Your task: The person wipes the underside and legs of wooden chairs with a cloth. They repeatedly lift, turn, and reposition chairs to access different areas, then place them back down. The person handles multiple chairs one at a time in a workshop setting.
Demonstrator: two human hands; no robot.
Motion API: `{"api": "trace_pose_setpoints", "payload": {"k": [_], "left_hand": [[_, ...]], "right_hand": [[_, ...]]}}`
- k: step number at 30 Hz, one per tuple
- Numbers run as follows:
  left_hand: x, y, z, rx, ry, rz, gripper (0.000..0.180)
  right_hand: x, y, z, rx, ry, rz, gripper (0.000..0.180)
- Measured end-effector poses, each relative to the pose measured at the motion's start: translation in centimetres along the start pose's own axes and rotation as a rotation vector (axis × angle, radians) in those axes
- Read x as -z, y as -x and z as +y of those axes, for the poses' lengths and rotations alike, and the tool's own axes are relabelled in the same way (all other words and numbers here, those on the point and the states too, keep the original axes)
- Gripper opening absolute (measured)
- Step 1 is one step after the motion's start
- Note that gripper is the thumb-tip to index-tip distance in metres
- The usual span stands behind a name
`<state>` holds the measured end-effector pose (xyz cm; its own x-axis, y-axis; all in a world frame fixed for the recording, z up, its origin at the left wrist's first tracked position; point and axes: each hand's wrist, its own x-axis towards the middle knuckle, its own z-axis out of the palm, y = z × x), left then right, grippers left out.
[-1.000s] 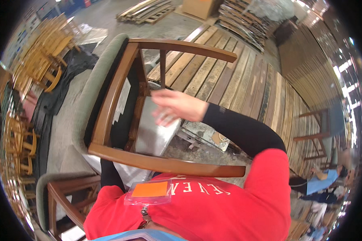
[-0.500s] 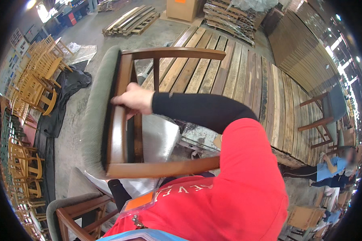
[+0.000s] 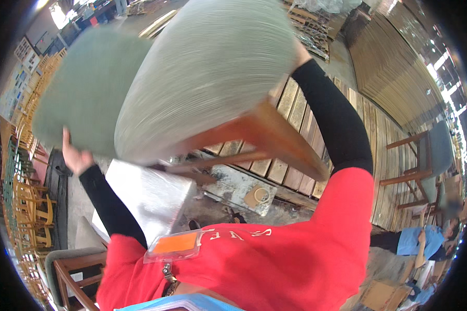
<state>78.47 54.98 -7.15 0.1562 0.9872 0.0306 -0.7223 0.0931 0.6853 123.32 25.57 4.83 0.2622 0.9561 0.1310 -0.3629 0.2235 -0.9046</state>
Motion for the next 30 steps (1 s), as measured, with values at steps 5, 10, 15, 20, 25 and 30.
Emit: {"api": "trace_pose_setpoints", "payload": {"k": [5, 10, 15, 20, 25, 30], "left_hand": [[-19.6, -11.3, -10.4, -0.323, -0.167, -0.206, 0.052], [-28.5, -14.5, -27.1, -0.297, -0.503, -0.331, 0.057], [-35.3, -17.8, -36.8, -0.504, -0.943, -0.517, 0.065], [-39.2, -19.0, -42.3, -0.642, -0.973, -0.45, 0.068], [-38.3, -16.6, -42.5, -0.56, -1.285, -0.27, 0.076], [-19.5, -0.6, -46.6, -0.384, -1.117, -0.598, 0.045]], "right_hand": [[18.1, -0.8, 1.4, 0.052, 0.019, 0.395, 0.022], [32.9, -0.7, 8.9, -0.066, 0.154, 0.868, 0.021], [40.9, -1.9, 14.7, -0.095, 0.285, 1.004, 0.02], [45.0, -4.5, 14.4, -0.07, 0.606, 1.063, 0.019], [46.6, -7.7, 15.6, -0.084, 0.89, 1.055, 0.018], [48.3, -2.9, 16.5, 0.007, 1.226, 1.102, 0.017]]}}
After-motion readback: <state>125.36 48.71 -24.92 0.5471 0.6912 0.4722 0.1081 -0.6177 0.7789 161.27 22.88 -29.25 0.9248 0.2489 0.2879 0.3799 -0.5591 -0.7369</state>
